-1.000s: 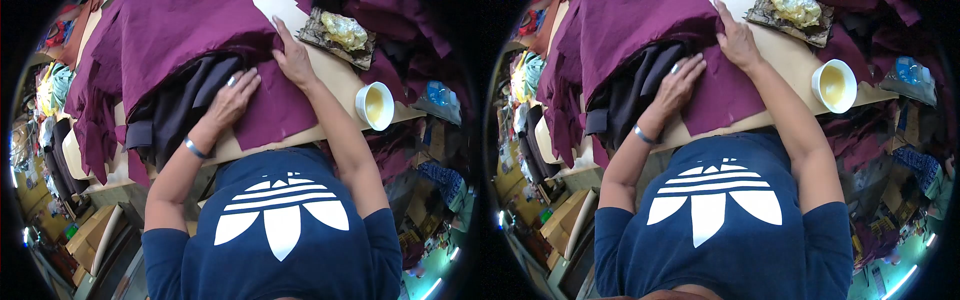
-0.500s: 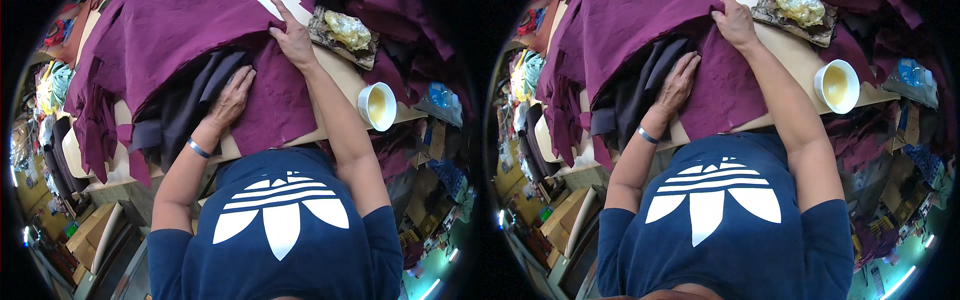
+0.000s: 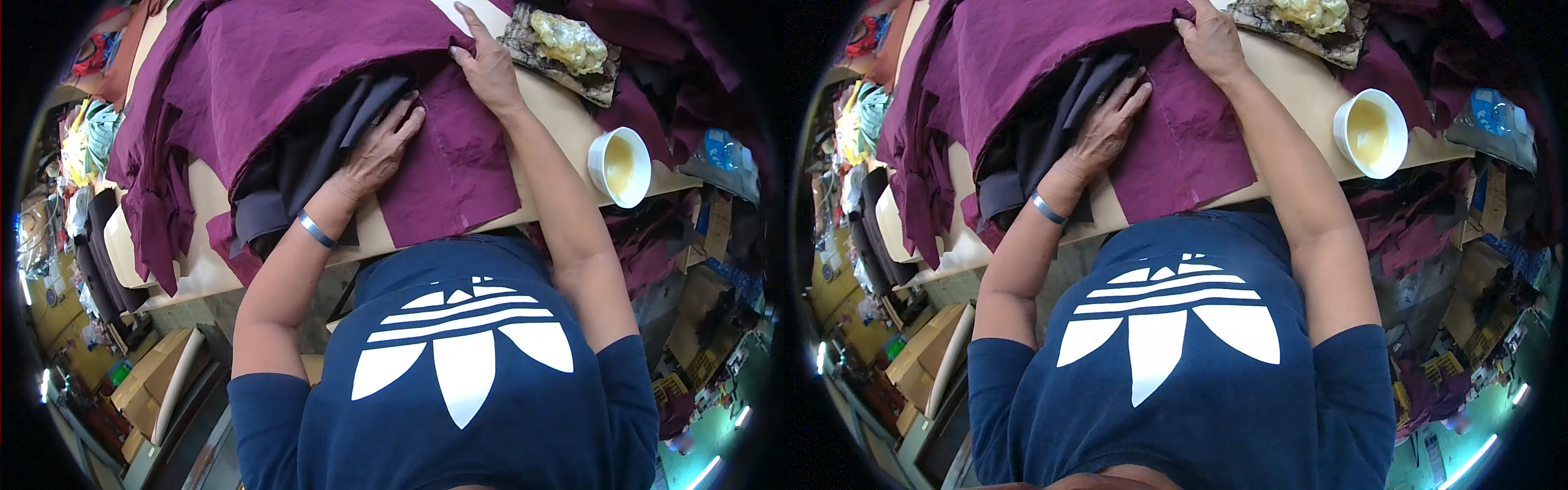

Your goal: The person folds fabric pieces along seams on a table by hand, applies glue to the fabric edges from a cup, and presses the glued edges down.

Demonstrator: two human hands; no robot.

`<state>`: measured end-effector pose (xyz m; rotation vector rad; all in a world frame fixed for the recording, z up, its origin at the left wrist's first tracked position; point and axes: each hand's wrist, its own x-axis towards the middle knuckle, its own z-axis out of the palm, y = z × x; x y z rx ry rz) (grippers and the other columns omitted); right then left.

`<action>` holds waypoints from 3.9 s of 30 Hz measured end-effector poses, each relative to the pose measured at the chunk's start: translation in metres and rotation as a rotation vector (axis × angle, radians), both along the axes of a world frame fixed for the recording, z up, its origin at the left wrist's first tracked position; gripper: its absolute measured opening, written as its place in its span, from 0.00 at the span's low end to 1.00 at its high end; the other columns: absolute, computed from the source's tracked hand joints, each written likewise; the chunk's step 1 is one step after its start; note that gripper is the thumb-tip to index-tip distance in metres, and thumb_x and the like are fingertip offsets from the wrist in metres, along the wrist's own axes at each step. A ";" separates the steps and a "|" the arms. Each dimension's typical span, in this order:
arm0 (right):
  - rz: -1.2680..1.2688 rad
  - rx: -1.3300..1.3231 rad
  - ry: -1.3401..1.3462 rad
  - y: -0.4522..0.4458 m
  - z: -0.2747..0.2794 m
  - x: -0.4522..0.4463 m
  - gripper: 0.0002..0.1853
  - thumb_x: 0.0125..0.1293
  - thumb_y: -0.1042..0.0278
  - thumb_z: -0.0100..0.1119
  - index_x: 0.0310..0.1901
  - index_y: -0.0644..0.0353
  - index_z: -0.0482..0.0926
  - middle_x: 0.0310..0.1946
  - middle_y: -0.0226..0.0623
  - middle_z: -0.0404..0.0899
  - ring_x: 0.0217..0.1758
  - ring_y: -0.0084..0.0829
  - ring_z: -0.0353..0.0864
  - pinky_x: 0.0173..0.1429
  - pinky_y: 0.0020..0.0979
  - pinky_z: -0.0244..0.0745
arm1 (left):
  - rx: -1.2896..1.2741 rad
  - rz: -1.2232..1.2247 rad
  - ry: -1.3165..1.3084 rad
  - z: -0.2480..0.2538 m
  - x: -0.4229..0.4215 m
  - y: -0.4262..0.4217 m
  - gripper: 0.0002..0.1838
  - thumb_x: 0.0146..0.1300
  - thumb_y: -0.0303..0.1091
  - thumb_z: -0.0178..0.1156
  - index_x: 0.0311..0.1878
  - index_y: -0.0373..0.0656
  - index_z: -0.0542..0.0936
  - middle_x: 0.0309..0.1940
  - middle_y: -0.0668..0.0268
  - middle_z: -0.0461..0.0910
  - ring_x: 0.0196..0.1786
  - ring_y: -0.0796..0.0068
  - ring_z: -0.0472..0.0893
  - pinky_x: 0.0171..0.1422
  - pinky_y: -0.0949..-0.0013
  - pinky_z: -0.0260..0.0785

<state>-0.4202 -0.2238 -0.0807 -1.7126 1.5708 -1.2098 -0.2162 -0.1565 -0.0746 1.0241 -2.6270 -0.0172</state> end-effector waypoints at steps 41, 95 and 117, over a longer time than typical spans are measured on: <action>0.330 -0.314 0.584 0.088 0.002 0.031 0.26 0.54 0.78 0.46 0.58 0.69 0.67 0.55 0.48 0.70 0.54 0.42 0.71 0.57 0.35 0.70 | 0.232 0.353 0.099 0.042 -0.036 -0.079 0.08 0.62 0.32 0.54 0.42 0.41 0.74 0.44 0.52 0.72 0.41 0.45 0.79 0.43 0.50 0.73; 0.012 -0.536 0.255 0.049 0.023 0.019 0.28 0.52 0.79 0.59 0.58 0.60 0.67 0.46 0.43 0.76 0.52 0.42 0.72 0.57 0.39 0.66 | 0.272 0.071 0.205 0.001 -0.016 -0.032 0.22 0.56 0.18 0.46 0.55 0.44 0.73 0.63 0.55 0.66 0.63 0.50 0.67 0.65 0.58 0.61; 0.333 -0.155 0.560 0.062 0.010 0.035 0.33 0.48 0.78 0.56 0.60 0.70 0.62 0.58 0.56 0.65 0.52 0.51 0.71 0.56 0.40 0.71 | 0.055 0.282 0.305 0.009 -0.038 -0.107 0.05 0.61 0.32 0.55 0.40 0.47 0.77 0.37 0.58 0.75 0.36 0.53 0.79 0.38 0.56 0.72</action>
